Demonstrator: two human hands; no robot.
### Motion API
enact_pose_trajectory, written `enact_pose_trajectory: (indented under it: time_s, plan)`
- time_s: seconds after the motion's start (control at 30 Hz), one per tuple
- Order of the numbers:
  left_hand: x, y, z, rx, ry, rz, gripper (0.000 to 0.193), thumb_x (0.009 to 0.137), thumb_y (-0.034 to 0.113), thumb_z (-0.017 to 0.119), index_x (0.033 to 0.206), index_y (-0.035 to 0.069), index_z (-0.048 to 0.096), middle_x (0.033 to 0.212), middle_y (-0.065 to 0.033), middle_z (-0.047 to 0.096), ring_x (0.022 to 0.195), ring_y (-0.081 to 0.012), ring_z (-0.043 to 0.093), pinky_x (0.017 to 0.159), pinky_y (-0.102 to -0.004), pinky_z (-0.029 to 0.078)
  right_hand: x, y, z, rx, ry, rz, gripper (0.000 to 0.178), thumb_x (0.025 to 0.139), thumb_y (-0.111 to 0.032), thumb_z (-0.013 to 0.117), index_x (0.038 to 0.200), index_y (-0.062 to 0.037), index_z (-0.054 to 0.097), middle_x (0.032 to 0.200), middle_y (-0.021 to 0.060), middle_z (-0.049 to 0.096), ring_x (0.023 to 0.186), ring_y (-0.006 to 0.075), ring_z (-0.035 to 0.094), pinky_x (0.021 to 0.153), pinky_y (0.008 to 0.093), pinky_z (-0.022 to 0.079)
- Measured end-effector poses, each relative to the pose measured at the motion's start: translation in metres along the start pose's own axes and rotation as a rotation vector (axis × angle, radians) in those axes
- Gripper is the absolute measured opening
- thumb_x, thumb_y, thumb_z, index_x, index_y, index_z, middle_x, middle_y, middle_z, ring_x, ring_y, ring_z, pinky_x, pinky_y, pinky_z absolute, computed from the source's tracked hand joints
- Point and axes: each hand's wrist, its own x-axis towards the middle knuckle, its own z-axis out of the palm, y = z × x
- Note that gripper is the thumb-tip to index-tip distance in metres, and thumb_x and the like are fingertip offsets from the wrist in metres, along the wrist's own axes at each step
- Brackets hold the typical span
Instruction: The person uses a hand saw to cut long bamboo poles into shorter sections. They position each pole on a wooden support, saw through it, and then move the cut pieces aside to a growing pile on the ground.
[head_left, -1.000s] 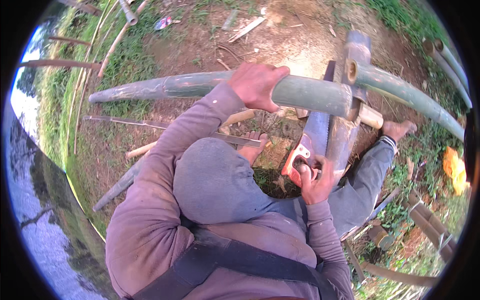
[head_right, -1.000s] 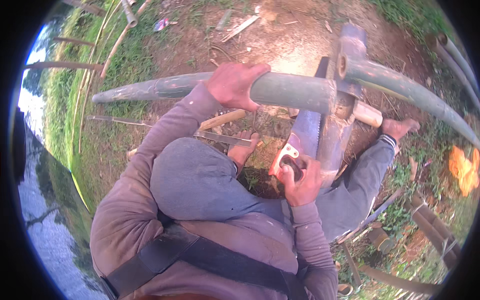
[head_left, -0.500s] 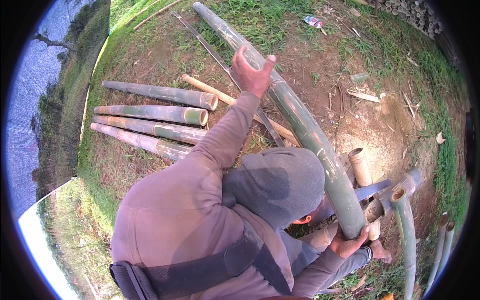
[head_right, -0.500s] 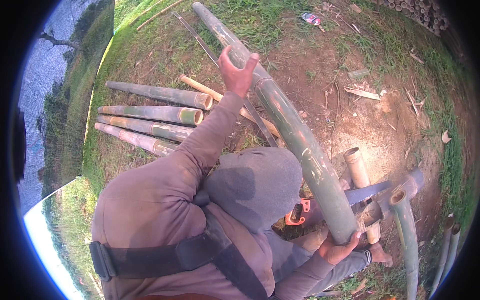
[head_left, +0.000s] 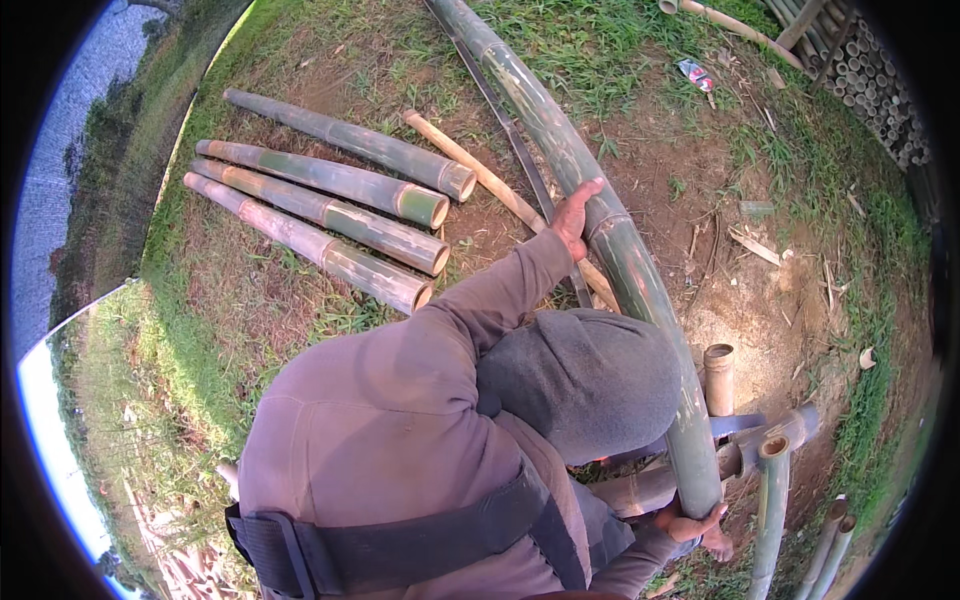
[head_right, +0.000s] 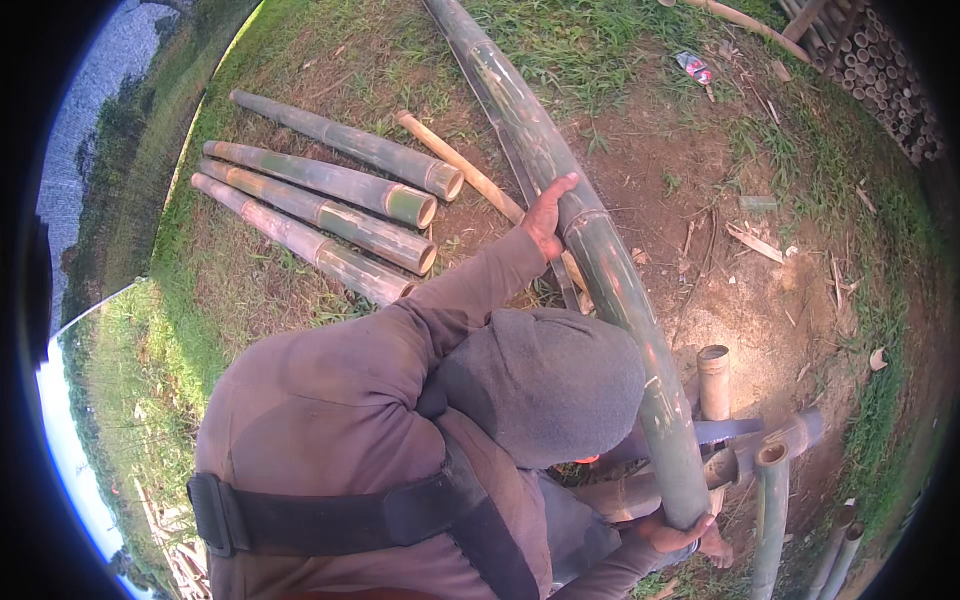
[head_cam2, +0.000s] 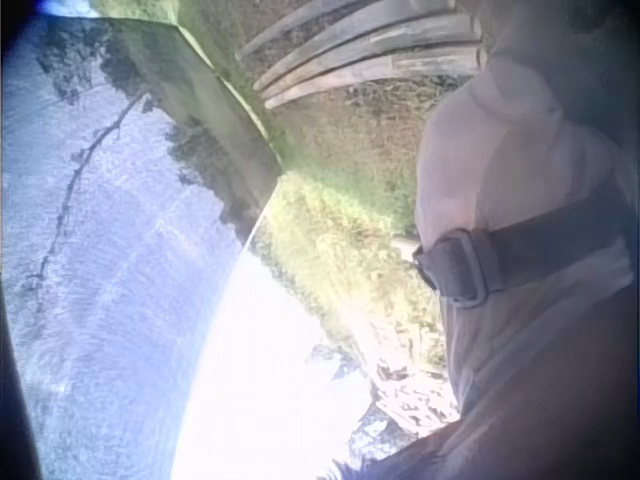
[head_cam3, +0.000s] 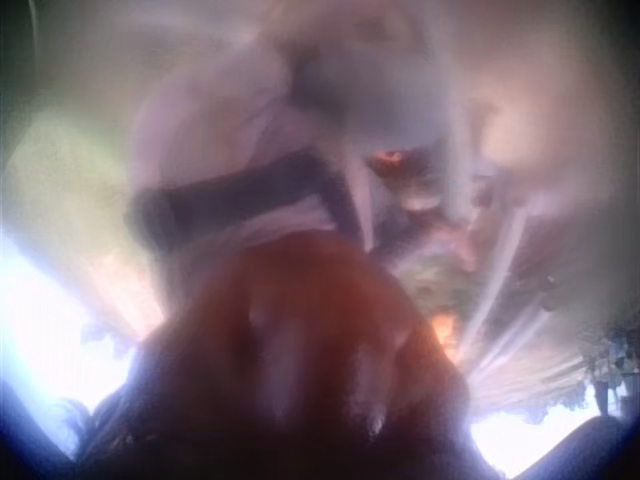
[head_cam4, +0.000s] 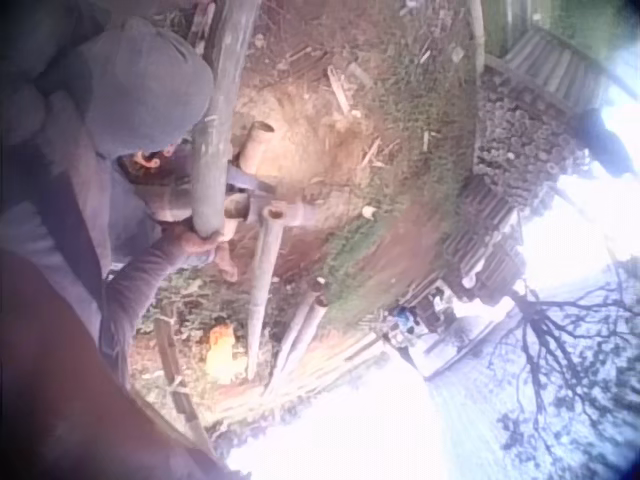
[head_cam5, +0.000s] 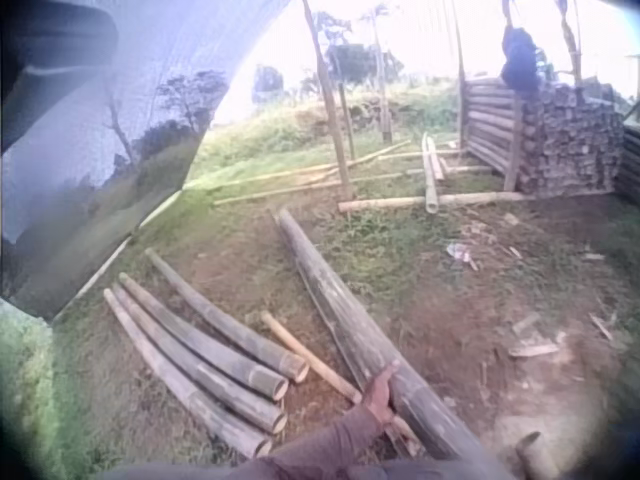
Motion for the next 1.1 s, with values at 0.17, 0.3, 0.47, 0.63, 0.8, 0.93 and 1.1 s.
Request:
enact_pose_trajectory:
  time_s: [0.17,0.3,0.47,0.63,0.8,0.93,1.1]
  plan:
    - [-0.017,0.034,-0.027,-0.043,0.146,0.136,0.061,0.089,0.042,0.080,0.133,0.008,0.057,0.118,-0.0117,0.067,0.105,-0.0285,0.070,0.098,-0.0512,0.058,0.035,-0.007,0.037,-0.014,-0.116,0.066,0.063,0.102,-0.056,0.057,0.133,-0.0011,0.062,0.133,0.0170,0.064,0.125,0.0338,0.061,0.110,0.0506,0.047]
    - [-0.029,0.073,-0.072,-0.112,0.267,0.290,0.062,0.091,0.043,0.078,0.135,0.006,0.056,0.119,-0.0119,0.067,0.106,-0.0287,0.070,0.097,-0.0510,0.058,0.042,-0.001,0.107,-0.086,-0.307,0.138,0.063,0.101,-0.058,0.058,0.131,-0.0028,0.062,0.130,0.0168,0.065,0.124,0.0334,0.062,0.109,0.0521,0.047]
    - [-0.027,0.146,-0.145,-0.126,0.488,0.435,0.061,0.092,0.041,0.079,0.136,0.006,0.057,0.121,-0.0116,0.068,0.104,-0.0284,0.071,0.094,-0.0502,0.059,0.039,0.026,0.199,-0.249,-0.595,0.276,0.069,0.102,-0.063,0.054,0.136,-0.0029,0.059,0.133,0.0169,0.065,0.126,0.0339,0.061,0.107,0.0530,0.048]
    - [-0.026,0.312,-0.242,-0.050,0.915,0.700,0.082,0.086,0.045,0.082,0.140,-0.010,0.053,0.132,-0.0216,0.066,0.116,-0.0366,0.068,0.102,-0.0484,0.055,-0.016,0.087,0.334,-0.616,-1.057,0.365,0.091,0.102,-0.076,0.039,0.158,-0.0042,0.042,0.157,0.0240,0.047,0.137,0.0379,0.054,0.113,0.0559,0.044]
    - [-0.044,0.383,-0.241,1.213,1.320,1.062,0.087,0.086,0.061,0.077,0.145,0.000,0.056,0.141,-0.0243,0.063,0.133,-0.0412,0.059,0.115,-0.0480,0.045,-0.044,0.100,0.345,-0.777,-1.110,0.358,0.089,0.104,-0.074,0.038,0.162,-0.0060,0.038,0.161,0.0268,0.040,0.136,0.0371,0.053,0.113,0.0532,0.045]
    - [-0.056,0.281,-0.164,1.726,0.414,0.818,0.089,0.081,0.066,0.079,0.147,0.011,0.058,0.146,-0.0182,0.062,0.140,-0.0387,0.054,0.121,-0.0482,0.037,0.022,0.123,0.236,-0.575,-0.822,0.424,0.075,0.106,-0.057,0.053,0.157,-0.0032,0.045,0.152,0.0241,0.052,0.130,0.0331,0.059,0.108,0.0486,0.049]
    - [-0.035,0.117,-0.110,2.091,-0.104,0.578,0.090,0.079,0.071,0.074,0.149,0.017,0.057,0.150,-0.0095,0.056,0.148,-0.0307,0.043,0.127,-0.0615,0.017,0.015,0.122,0.102,-0.892,-0.740,-0.022,0.068,0.105,-0.048,0.058,0.154,-0.0018,0.048,0.145,0.0213,0.058,0.125,0.0309,0.062,0.104,0.0462,0.052]
